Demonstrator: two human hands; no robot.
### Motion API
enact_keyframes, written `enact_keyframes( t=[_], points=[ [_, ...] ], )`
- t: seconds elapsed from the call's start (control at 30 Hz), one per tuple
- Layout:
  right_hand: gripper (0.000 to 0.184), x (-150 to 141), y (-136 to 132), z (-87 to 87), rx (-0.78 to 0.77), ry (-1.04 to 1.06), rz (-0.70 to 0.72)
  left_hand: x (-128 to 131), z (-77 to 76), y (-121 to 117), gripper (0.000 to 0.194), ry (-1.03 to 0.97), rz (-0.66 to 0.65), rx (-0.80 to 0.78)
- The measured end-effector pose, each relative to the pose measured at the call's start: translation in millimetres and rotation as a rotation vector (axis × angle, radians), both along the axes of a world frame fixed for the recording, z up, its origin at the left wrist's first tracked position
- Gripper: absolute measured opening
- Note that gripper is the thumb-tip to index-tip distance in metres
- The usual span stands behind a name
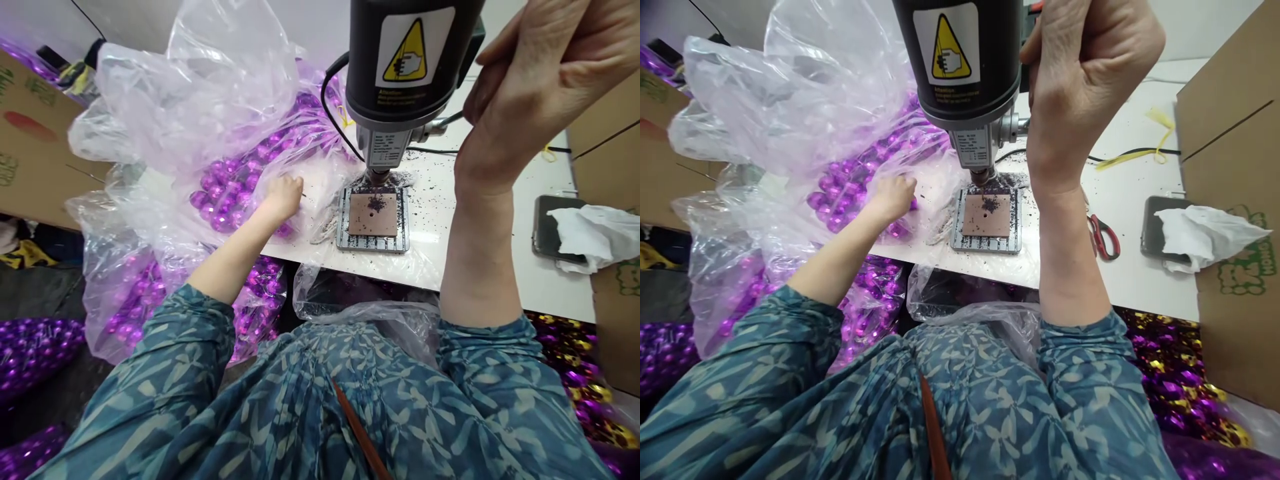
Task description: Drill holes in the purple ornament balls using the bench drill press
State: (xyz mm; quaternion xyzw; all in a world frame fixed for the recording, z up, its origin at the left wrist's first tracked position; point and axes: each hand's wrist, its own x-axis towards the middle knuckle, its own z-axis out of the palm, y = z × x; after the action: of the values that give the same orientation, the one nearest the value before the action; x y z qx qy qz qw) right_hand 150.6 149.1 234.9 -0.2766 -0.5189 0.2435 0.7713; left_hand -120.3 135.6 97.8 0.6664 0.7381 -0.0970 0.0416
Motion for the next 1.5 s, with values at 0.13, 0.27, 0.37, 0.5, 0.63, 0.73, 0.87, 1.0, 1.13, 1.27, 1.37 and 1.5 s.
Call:
enact_keyframes(
  t=[0.13,0.27,0.37,0.5,0.63,0.73,0.87,1.0,1.13,1.27,1.37,1.5],
  points=[
    [0.036,0,-6,-0.7,0.013,-0.027,-0.004,-29,-17.9,9,0.038,-0.005,0.074,-0.046],
    [0.036,-1,-10,-2.6,0.044,-0.014,-0.007,-46,-37.1,6,0.043,-0.453,-0.069,0.412],
    [0.035,-1,-8,-3.8,0.076,0.014,-0.004,-34,-44.2,-1,0.059,-0.963,-0.206,0.566],
    [0.047,-1,-7,-4.9,0.109,0.046,0.011,3,-53.4,-4,0.061,-1.449,-0.139,0.417],
    [0.063,-2,-10,-6.3,0.120,0.046,0.028,33,-71.2,5,0.053,-1.589,-0.067,0.357],
    [0.064,-3,-10,-8.6,0.123,0.046,0.031,47,-86.6,12,0.054,-1.610,-0.064,0.331],
    [0.066,-3,-7,-12.3,0.172,0.091,0.054,60,-103.4,14,0.058,-1.641,-0.079,0.304],
    [0.064,-3,-9,-13.0,0.136,0.085,0.071,70,-112.4,12,0.065,-1.641,-0.130,0.327],
    [0.043,-2,-12,-10.9,0.110,0.067,0.068,80,-113.4,9,0.068,-1.640,-0.163,0.318],
    [0.036,-1,-12,-9.3,0.093,0.054,0.068,88,-112.6,7,0.068,-1.600,-0.183,0.336],
    [0.037,-1,-14,-8.5,0.077,0.048,0.055,91,-113.6,6,0.067,-1.521,-0.203,0.352],
    [0.040,-1,-16,-7.2,0.061,0.014,0.041,92,-114.7,2,0.067,-1.383,-0.272,0.372]
  ],
)
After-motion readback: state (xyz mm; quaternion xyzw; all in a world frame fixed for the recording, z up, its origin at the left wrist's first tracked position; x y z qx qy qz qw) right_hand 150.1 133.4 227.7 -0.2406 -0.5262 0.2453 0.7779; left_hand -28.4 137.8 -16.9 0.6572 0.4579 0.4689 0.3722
